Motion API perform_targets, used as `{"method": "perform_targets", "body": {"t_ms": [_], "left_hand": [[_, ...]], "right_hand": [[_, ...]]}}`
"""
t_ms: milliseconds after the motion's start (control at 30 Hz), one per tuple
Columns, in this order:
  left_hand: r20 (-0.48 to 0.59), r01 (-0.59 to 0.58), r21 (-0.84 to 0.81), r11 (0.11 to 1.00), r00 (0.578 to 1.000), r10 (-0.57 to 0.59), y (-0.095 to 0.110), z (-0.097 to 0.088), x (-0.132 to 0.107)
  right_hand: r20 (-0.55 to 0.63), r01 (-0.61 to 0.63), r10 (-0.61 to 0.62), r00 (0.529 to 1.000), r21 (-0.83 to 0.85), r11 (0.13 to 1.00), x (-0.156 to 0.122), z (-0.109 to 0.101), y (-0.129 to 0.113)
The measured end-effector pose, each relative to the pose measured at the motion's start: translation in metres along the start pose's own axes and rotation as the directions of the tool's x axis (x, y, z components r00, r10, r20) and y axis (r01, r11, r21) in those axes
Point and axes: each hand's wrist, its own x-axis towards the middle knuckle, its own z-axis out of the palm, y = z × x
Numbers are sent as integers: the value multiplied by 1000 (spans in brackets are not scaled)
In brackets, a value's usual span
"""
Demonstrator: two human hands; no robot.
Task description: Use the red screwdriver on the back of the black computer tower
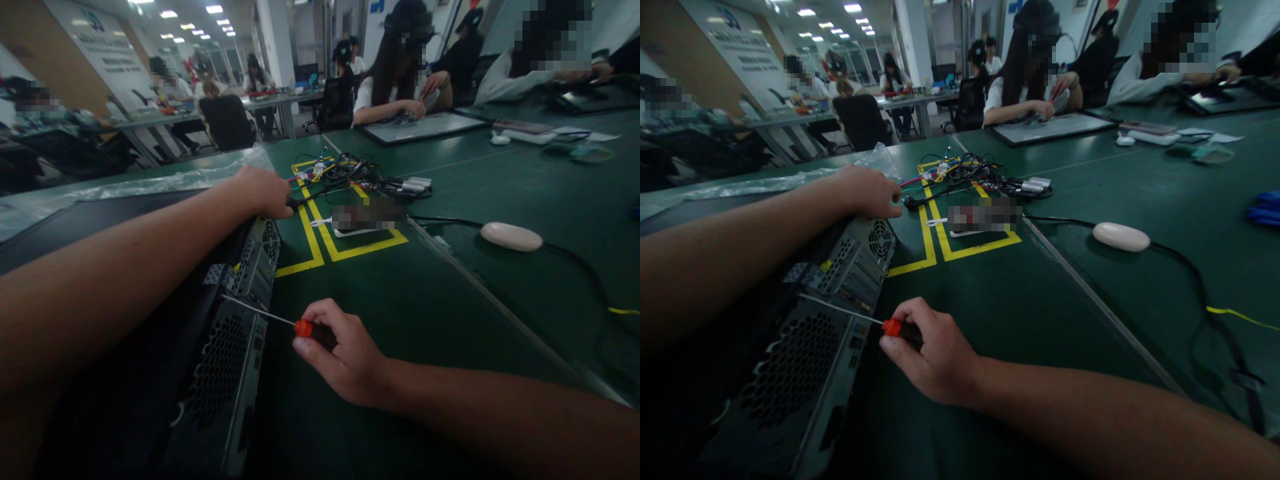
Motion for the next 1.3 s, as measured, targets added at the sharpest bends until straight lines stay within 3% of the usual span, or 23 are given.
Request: {"method": "perform_targets", "body": {"t_ms": [433,1300], "left_hand": [[6,-3,4,1000,1000,3,0,0,0],[-13,-7,-23,1000,1000,7,-3,3,3]], "right_hand": [[-5,97,-98,995,-96,991,0,-5,-4],[-17,26,-27,999,-61,998,1,-2,-2]]}}
